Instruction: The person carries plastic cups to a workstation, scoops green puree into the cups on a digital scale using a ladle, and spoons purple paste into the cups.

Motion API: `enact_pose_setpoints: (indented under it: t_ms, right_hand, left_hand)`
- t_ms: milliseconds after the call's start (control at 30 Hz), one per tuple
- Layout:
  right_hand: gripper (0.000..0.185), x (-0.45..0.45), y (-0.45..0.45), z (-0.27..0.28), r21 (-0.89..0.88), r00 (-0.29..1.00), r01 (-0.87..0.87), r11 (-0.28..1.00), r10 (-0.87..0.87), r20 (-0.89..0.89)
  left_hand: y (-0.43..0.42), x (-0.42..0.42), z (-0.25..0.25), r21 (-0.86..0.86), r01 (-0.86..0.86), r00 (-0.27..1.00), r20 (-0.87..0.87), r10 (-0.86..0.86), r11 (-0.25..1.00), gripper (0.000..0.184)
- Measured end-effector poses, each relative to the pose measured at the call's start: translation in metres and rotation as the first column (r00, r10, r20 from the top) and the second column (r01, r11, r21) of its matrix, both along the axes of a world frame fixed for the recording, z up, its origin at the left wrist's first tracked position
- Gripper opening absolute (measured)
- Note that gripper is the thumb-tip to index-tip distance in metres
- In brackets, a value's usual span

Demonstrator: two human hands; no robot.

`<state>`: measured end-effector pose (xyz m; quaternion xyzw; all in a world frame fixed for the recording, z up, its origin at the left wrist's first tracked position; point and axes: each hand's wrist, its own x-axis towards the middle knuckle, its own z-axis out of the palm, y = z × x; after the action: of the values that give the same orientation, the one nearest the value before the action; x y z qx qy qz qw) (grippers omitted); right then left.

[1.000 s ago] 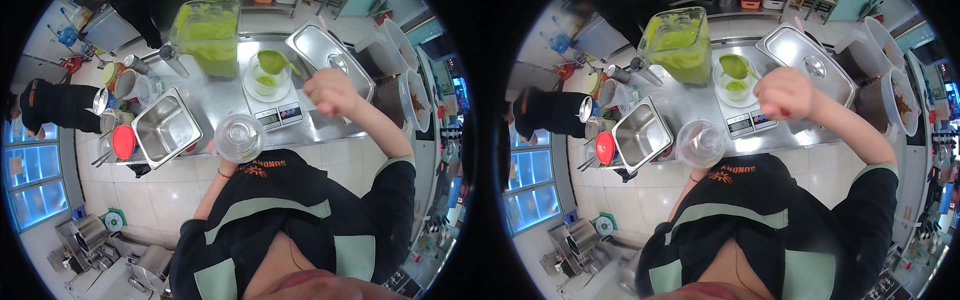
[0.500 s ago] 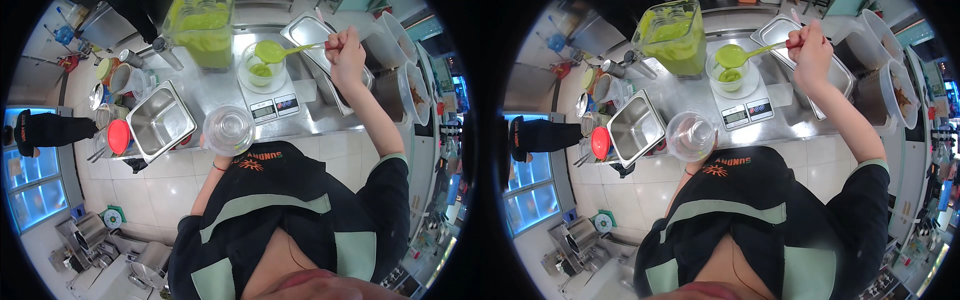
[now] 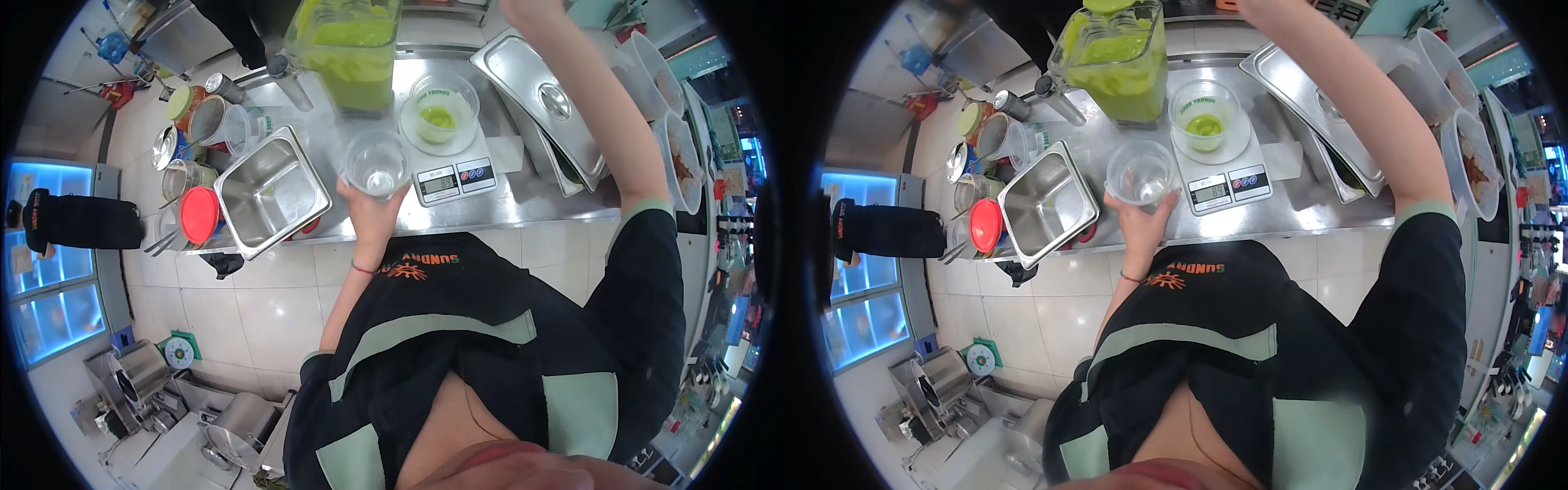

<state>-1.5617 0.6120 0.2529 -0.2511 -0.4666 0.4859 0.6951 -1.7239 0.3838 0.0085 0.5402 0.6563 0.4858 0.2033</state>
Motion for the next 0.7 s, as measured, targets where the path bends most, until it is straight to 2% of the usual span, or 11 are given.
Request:
enact_pose_setpoints:
  t_ms: [67,133,200,233,267,333,400,467,533,600,700]
  right_hand:
    - [0.038,-0.017,0.007,-0.007,0.034,0.999,0.019,0.999,-0.020,0.042]
    - [0.037,-0.019,0.010,-0.013,0.064,0.996,0.035,0.997,-0.040,0.086]
    - [0.034,-0.014,0.015,-0.011,-0.185,0.990,-0.048,0.982,0.022,-0.142]
    - [0.031,-0.013,0.015,-0.002,-0.333,0.986,0.027,0.943,-0.079,-0.146]
    - [0.031,-0.006,0.019,-0.002,-0.332,0.986,0.021,0.943,-0.073,-0.147]
    - [0.027,0.015,0.033,-0.002,-0.370,0.967,-0.036,0.928,-0.061,-0.247]
    - [0.025,0.033,0.038,0.004,-0.360,0.955,-0.020,0.933,-0.088,-0.282]
    - [0.023,0.061,0.049,0.005,-0.261,0.916,-0.171,0.950,0.056,-0.396]
    - [0.022,0.074,0.044,0.020,-0.264,0.907,-0.095,0.960,-0.026,-0.421]
    - [0.021,0.099,0.046,0.032,-0.231,0.897,-0.023,0.973,-0.082,-0.434]
    - [0.021,0.145,0.044,0.046,-0.171,0.864,-0.036,0.985,-0.056,-0.500]
  left_hand:
    - [-0.021,-0.003,0.010,-0.081,0.010,0.992,-0.125,-0.020,0.997,0.095]
    - [-0.054,-0.012,0.036,-0.162,0.111,0.959,-0.240,-0.148,0.981,0.088]
    - [-0.090,-0.018,0.060,-0.133,0.034,0.999,0.028,-0.030,0.991,0.082]
    - [-0.095,-0.029,0.082,-0.151,-0.024,0.995,-0.101,0.009,0.988,0.081]
    - [-0.099,-0.042,0.104,-0.169,-0.084,0.972,-0.231,0.044,0.982,0.081]
    - [-0.100,-0.064,0.131,-0.123,-0.157,0.929,-0.356,0.104,0.980,0.079]
    - [-0.086,-0.070,0.172,-0.053,-0.077,0.897,-0.440,0.046,0.996,0.079]
    - [-0.046,-0.053,0.206,0.148,0.214,0.903,-0.408,-0.138,0.965,0.082]
    - [0.011,-0.025,0.221,0.089,0.505,0.716,-0.599,-0.359,0.859,0.093]
    - [0.062,0.013,0.206,-0.188,0.543,0.675,-0.482,-0.558,0.819,0.110]
    - [0.119,0.047,0.164,-0.292,0.546,0.569,-0.559,-0.603,0.786,0.117]
